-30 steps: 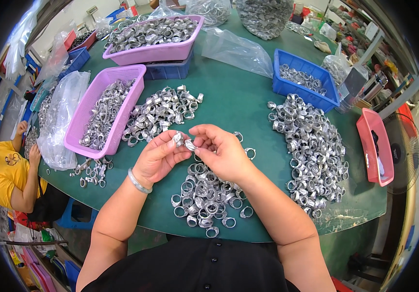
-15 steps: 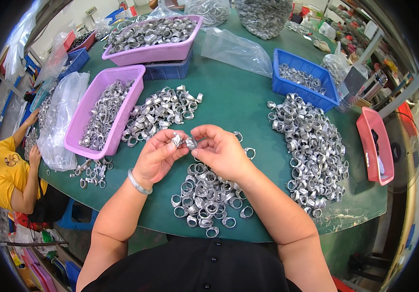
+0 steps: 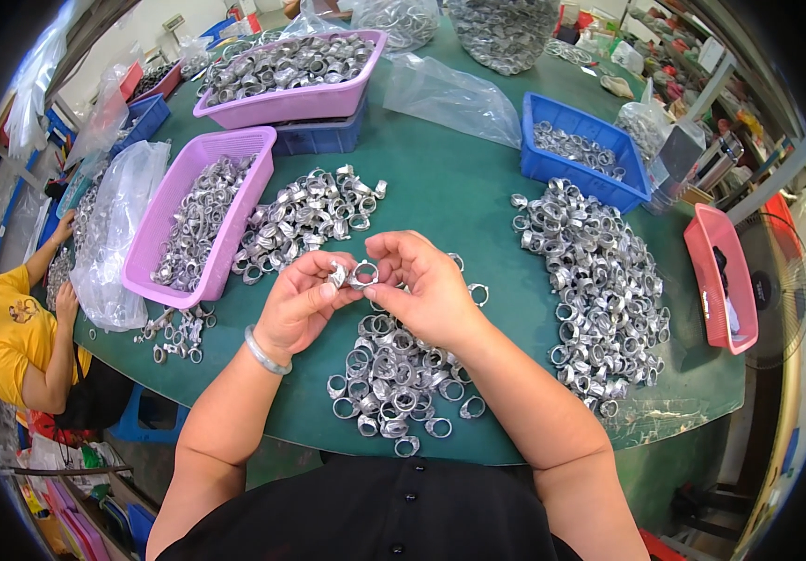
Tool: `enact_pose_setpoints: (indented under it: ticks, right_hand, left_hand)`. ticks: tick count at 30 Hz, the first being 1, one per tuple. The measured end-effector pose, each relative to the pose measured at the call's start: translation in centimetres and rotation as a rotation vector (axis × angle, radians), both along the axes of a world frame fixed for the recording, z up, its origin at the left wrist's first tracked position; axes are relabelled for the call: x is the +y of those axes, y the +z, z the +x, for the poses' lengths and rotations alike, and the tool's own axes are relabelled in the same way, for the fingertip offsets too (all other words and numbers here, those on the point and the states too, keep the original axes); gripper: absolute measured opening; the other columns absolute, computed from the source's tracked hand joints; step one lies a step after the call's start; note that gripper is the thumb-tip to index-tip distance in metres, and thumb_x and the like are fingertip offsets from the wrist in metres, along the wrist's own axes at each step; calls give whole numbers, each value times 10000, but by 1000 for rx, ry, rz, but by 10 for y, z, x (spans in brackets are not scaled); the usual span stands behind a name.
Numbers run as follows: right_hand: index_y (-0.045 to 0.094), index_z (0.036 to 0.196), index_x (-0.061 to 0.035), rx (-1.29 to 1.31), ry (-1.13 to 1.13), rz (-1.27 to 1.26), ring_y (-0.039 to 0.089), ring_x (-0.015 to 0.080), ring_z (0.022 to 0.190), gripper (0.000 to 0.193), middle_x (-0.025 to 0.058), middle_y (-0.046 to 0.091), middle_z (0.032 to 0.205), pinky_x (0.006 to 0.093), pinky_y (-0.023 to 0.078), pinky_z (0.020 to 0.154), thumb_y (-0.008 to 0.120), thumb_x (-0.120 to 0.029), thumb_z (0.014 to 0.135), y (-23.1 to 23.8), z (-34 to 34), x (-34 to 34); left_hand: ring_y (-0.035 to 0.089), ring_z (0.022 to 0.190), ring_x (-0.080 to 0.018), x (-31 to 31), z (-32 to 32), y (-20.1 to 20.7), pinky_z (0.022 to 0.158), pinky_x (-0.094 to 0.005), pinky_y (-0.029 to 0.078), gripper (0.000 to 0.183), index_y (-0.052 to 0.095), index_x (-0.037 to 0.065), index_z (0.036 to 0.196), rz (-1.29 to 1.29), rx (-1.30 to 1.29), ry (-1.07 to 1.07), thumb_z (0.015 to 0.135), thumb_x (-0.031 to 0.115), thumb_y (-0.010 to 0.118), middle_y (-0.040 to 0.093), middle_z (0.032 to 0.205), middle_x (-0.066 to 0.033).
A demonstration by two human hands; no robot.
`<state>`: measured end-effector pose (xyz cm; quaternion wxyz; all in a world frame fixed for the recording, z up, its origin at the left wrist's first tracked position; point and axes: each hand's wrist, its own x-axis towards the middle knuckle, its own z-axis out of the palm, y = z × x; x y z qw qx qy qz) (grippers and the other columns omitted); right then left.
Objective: The person picks up metal ring-like components from a pile, fits a small white circular insert into the center of each ring using their hands, and then places the assembled pieces into a separate pile on the workbench.
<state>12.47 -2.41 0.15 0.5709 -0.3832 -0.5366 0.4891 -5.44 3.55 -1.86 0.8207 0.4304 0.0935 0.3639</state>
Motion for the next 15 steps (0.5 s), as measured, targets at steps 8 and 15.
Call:
enact_pose_setpoints:
  ticks: [8, 15]
  right_hand:
    - [514, 1076, 27, -60, 67, -354, 569, 92, 707, 290, 54, 596, 876, 209, 484, 615, 599, 2, 800, 20, 6, -2]
    - [539, 1037, 14, 217, 94, -414, 587, 108, 651, 250, 64, 604, 778, 221, 493, 570, 599, -2, 795, 23, 6, -6]
  left_hand:
    - [539, 1015, -204, 0, 1, 0, 896, -350, 448, 278, 531, 36, 1043, 101, 11, 43, 781, 39, 624, 513, 1070, -82]
    - [544, 981, -170, -4, 4, 6, 897, -315, 427, 272, 536, 13, 1028, 138, 28, 69, 772, -17, 623, 545, 1051, -81]
